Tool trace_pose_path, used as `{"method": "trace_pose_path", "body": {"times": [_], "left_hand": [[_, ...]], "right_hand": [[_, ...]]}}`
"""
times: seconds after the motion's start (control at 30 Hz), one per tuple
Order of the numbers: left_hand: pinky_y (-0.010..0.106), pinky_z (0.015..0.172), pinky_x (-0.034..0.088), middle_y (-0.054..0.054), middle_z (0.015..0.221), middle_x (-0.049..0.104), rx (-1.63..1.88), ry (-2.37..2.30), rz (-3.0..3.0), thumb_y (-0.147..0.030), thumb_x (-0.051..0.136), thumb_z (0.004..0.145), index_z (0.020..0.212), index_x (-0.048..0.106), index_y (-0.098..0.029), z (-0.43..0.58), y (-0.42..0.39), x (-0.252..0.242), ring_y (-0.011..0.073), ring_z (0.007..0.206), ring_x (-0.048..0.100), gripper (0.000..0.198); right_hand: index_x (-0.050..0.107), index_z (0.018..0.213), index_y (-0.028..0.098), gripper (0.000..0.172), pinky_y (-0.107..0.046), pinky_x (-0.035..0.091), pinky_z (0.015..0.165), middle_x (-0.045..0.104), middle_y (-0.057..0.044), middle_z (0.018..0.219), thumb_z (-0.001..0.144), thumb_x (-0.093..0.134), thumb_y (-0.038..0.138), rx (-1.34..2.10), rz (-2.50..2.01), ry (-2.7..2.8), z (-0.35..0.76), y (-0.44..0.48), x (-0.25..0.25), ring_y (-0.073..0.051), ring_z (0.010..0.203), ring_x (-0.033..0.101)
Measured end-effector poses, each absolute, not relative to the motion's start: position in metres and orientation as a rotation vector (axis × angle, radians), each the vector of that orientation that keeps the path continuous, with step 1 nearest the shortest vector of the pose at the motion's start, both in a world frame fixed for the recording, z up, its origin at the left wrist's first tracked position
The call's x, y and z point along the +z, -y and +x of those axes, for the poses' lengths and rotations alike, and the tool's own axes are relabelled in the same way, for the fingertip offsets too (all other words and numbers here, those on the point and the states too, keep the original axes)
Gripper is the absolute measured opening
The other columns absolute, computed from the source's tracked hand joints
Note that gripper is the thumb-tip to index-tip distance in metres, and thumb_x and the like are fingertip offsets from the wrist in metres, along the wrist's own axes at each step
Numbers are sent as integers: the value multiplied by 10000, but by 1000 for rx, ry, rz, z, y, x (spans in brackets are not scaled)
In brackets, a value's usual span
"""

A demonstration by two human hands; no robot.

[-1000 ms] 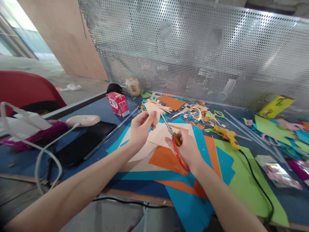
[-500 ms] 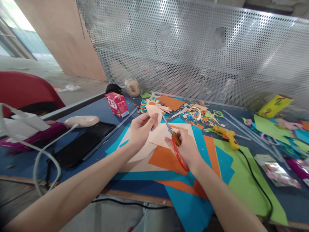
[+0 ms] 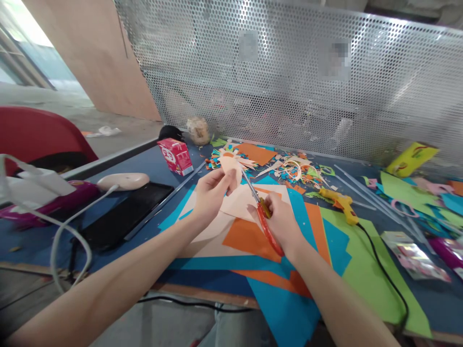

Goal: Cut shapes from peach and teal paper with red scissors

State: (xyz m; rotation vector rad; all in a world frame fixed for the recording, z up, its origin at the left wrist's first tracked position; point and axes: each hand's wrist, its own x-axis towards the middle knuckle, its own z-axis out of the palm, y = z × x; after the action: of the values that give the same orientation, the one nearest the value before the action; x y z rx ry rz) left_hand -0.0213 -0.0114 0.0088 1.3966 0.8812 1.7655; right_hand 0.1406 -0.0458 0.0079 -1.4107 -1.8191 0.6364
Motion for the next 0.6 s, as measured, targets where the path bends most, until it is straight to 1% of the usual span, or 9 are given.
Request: {"method": "trace_pose_path", "body": {"times": [0.17,0.33,0.43,0.5,0.6], "left_hand": [[245,444,249,-47,512,323,1780,-931,1289,-656,601,761,538,407,-181,-22,10,8,68,468,307,559],[242,445,276,-42,501,314,1783,-948,1327,-675,571,774,520,354,-188,-22,9,6,73,464,322,591],[247,452,286,-39,485,329,1780,-959,1358,-664,565,787,510,367,-187,-22,9,4,80,464,340,585],[249,459,290,-37,481,338,1773,-957,1380,-651,562,798,506,386,-185,-21,9,2,83,467,346,577],[250,460,288,-36,491,327,1772,-950,1398,-646,563,801,503,387,-185,-21,9,0,87,482,327,576]], "right_hand": [[354,635,250,501,-246,281,448,404,64,527,696,601,681,632,-1435,1830,139,46,9,-109,478,352],[357,626,250,510,-238,256,433,355,82,483,674,629,678,654,-1423,1807,139,46,9,-102,458,324],[369,638,250,502,-237,254,425,374,81,479,681,627,678,679,-1404,1807,139,46,8,-102,450,335],[371,642,252,501,-237,244,418,362,86,468,685,620,684,684,-1397,1816,139,45,7,-100,443,320],[372,650,253,501,-238,239,419,352,91,464,689,609,692,683,-1399,1817,138,45,7,-99,443,305]]}}
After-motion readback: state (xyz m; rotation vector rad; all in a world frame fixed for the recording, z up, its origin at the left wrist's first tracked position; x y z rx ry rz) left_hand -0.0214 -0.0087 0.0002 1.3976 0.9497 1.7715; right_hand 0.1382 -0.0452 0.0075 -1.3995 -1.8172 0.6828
